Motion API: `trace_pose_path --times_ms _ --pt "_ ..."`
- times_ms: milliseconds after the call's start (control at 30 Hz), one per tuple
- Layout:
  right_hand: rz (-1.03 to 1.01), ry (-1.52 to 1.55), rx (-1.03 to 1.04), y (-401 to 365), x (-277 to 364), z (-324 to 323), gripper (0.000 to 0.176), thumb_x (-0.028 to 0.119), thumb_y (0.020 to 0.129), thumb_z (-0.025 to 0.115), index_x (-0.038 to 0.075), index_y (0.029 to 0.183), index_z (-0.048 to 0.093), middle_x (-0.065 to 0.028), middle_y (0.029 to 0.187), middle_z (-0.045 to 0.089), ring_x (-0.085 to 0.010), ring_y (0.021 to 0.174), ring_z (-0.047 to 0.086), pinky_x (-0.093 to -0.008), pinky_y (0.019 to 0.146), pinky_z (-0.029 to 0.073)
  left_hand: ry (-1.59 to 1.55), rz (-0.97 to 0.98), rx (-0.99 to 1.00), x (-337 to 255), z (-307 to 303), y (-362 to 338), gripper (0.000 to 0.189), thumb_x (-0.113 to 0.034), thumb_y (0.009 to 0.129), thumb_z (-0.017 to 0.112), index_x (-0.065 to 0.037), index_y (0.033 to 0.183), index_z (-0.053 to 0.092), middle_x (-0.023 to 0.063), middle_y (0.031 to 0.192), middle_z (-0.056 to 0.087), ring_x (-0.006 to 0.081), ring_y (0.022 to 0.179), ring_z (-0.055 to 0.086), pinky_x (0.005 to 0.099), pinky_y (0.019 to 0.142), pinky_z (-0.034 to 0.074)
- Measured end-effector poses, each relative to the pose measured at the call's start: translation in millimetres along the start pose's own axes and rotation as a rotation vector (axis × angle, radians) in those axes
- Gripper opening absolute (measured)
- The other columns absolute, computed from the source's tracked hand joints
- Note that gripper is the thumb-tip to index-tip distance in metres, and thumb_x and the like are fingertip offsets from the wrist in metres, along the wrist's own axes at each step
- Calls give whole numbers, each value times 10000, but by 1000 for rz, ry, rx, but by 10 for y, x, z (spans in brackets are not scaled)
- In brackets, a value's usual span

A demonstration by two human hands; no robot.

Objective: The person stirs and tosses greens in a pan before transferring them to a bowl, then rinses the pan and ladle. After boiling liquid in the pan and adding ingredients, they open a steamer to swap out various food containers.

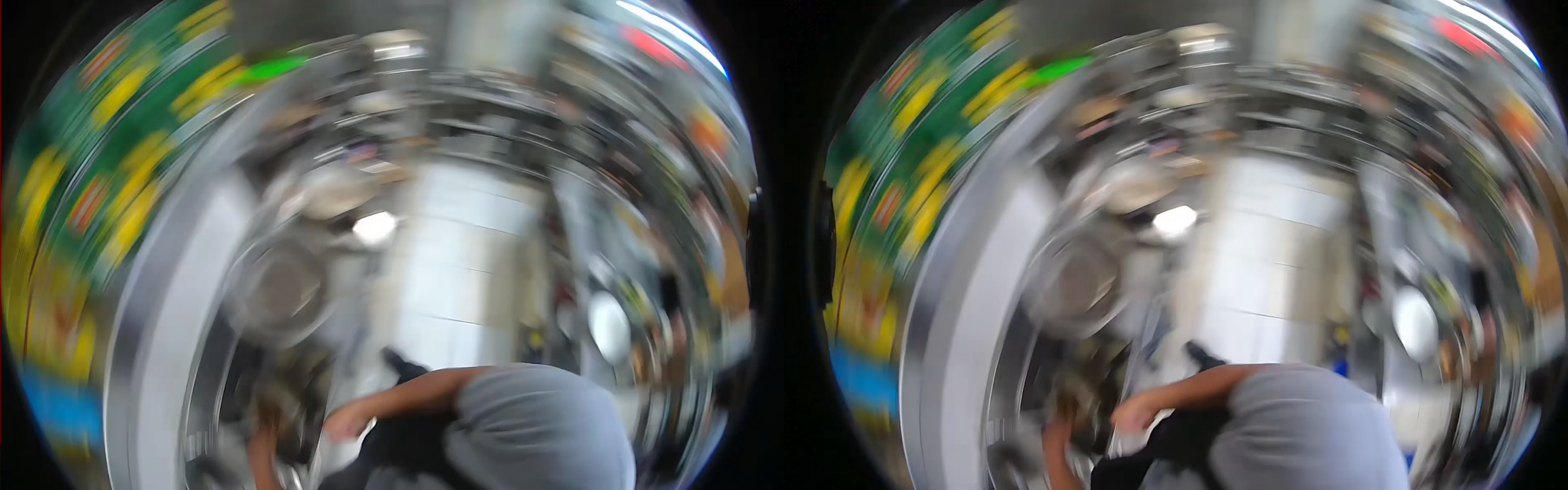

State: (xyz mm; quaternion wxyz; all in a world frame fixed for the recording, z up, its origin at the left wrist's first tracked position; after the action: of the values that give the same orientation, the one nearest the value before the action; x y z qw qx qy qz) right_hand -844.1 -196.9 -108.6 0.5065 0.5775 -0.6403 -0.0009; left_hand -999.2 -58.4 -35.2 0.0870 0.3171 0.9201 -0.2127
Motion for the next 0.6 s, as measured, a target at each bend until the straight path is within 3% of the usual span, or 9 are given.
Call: trace_pose_path --times_ms 33,67,100,133,167,200,233,400,600 --pt "-263 100 -271 49 191 -256 276 133 638 741 45 649 479 -130 623 485 -361 620 499 -492 592 407 -35 -13 2 -201 -19 216 408 -303 955 505 -229 1347 588 186 1245 635 329 1001 670 452 797 542" --pt "-165 271 44 157 139 -290 177 47 587 664 44 648 499 -110 547 432 -328 524 438 -436 507 383 -72 -63 9 -419 -62 345 407 -303 955 506 -226 1346 590 185 1235 637 326 990 670 450 790 541" --pt "7 107 11 151 82 -296 129 -2 588 603 40 603 482 -102 490 380 -279 447 370 -393 436 323 -81 -93 27 -599 -46 433 406 -303 956 506 -224 1345 591 184 1225 639 324 979 669 448 783 541" --pt "682 675 -65 3 -782 330 146 50 844 571 49 705 615 -59 546 405 -211 472 368 -371 451 293 -77 -117 42 -664 -27 431 406 -303 956 507 -221 1344 592 183 1215 642 321 968 669 445 777 540" --pt "902 1001 -29 27 -1056 534 217 40 828 563 69 615 589 -51 507 345 -208 454 316 -395 450 263 -81 -127 57 -733 0 425 405 -303 957 507 -219 1343 593 182 1205 644 319 957 669 443 770 539" --pt "897 983 -59 39 -1011 367 217 40 828 563 69 615 589 -51 507 345 -208 454 316 -395 450 263 -74 -130 69 -779 18 447 405 -304 957 508 -216 1342 594 181 1195 646 316 946 668 440 763 538" --pt "220 599 -31 258 -734 108 221 48 835 553 69 619 596 -57 511 366 -214 453 313 -408 451 259 -70 -132 82 -793 27 454 404 -304 957 508 -214 1342 595 180 1185 648 313 935 668 438 756 537" --pt "413 511 -24 119 -767 36 173 31 773 562 62 604 557 -71 504 367 -222 448 326 -404 445 271 -57 -143 131 -823 42 531 402 -304 959 511 -202 1337 601 174 1134 659 300 879 666 425 723 533" --pt "450 471 -56 86 -744 -59 138 10 700 572 53 586 509 -87 496 368 -230 442 341 -400 439 286 -56 -168 156 -757 10 573 400 -305 962 514 -187 1332 609 167 1074 672 285 813 664 411 682 529"
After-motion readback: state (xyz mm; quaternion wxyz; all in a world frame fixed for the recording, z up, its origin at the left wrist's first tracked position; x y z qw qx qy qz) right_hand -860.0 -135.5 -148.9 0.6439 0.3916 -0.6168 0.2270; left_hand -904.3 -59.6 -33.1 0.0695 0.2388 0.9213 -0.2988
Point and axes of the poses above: each hand's wrist, its own y-axis towards the middle knuckle, its own z-axis out of the palm, x = y × z, the point moved 5 cm from there along y, towards the middle knuckle
